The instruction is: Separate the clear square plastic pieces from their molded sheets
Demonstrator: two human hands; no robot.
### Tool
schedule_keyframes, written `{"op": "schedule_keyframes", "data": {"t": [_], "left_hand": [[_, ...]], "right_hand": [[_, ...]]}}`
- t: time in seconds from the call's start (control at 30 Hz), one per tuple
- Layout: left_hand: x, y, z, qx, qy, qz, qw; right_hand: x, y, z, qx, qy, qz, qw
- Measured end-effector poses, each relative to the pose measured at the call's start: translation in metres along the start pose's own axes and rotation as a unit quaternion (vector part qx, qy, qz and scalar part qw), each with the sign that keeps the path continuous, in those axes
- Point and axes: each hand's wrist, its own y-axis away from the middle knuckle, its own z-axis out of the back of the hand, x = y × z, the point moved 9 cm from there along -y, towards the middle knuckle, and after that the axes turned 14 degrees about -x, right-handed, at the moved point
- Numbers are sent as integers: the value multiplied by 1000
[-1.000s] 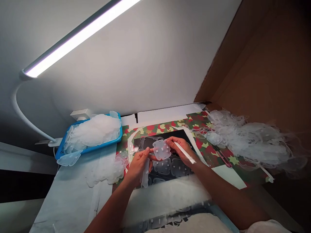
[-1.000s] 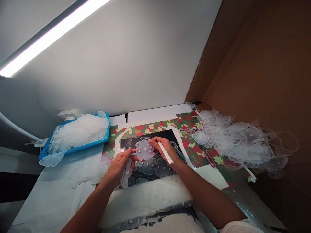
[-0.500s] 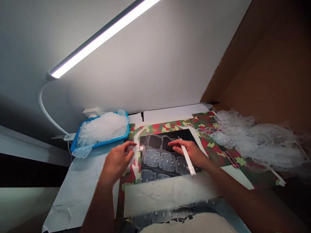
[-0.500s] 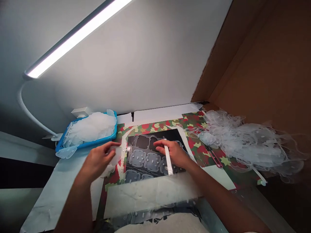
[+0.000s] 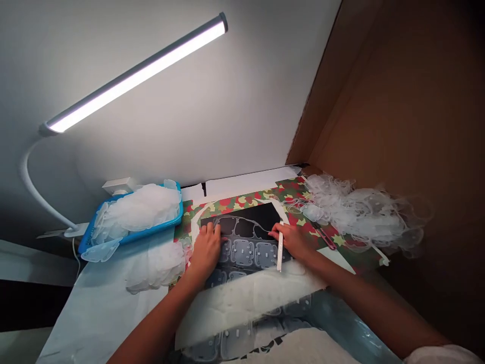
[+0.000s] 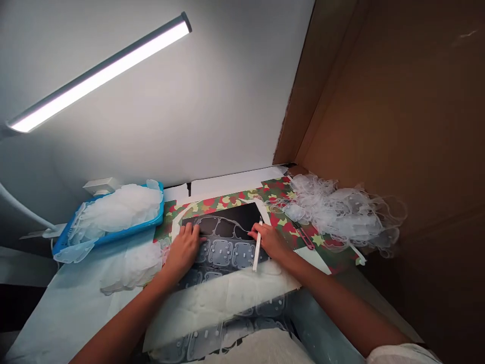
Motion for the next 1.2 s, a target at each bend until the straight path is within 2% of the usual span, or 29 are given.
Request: {"op": "schedule_keyframes", "data": {"t": [0.1, 0.2, 0.27, 0.33, 0.4, 0.47, 0.5, 0.53, 0.6, 0.67, 0.77, 0.87, 1.0, 1.2], "left_hand": [[-6, -17, -9, 14, 5, -7, 1000], [11, -49, 8, -15, -4, -3, 1000], [18, -72, 23, -40, -16, 1, 999], [7, -85, 31, -58, -18, -16, 998], [-25, -82, 26, -63, 0, -65, 996], [-70, -62, 10, -51, 42, -138, 988], [-93, -47, 1, -41, 71, -182, 980], [-114, -32, -6, -40, 111, -226, 967], [-134, -9, -18, -42, 152, -249, 956], [-137, 1, -24, -44, 172, -242, 954], [-133, 2, -27, -38, 188, -240, 952], [-130, -1, -27, -37, 192, -242, 950], [-131, 0, -29, -34, 187, -238, 952], [-132, 1, -29, -32, 191, -238, 952]], "right_hand": [[-6, -21, 10, -25, -35, -23, 999], [-8, -61, 21, -60, -68, -27, 995], [-11, -91, 21, -55, -84, -36, 994], [-14, -114, 25, -68, -94, -42, 992], [-18, -125, 34, -103, -104, -45, 988], [-20, -119, 43, -130, -119, -49, 983], [-20, -110, 44, -123, -138, -50, 982], [-17, -99, 42, -98, -161, -47, 981], [-8, -69, 34, -12, -207, -30, 978], [2, -38, 28, 69, -229, -14, 971], [-2, -14, 32, 80, -181, -17, 980], [-4, -9, 33, 83, -149, 3, 985], [4, -11, 27, 96, -174, 50, 979], [1, -12, 20, 112, -162, 57, 979]]}}
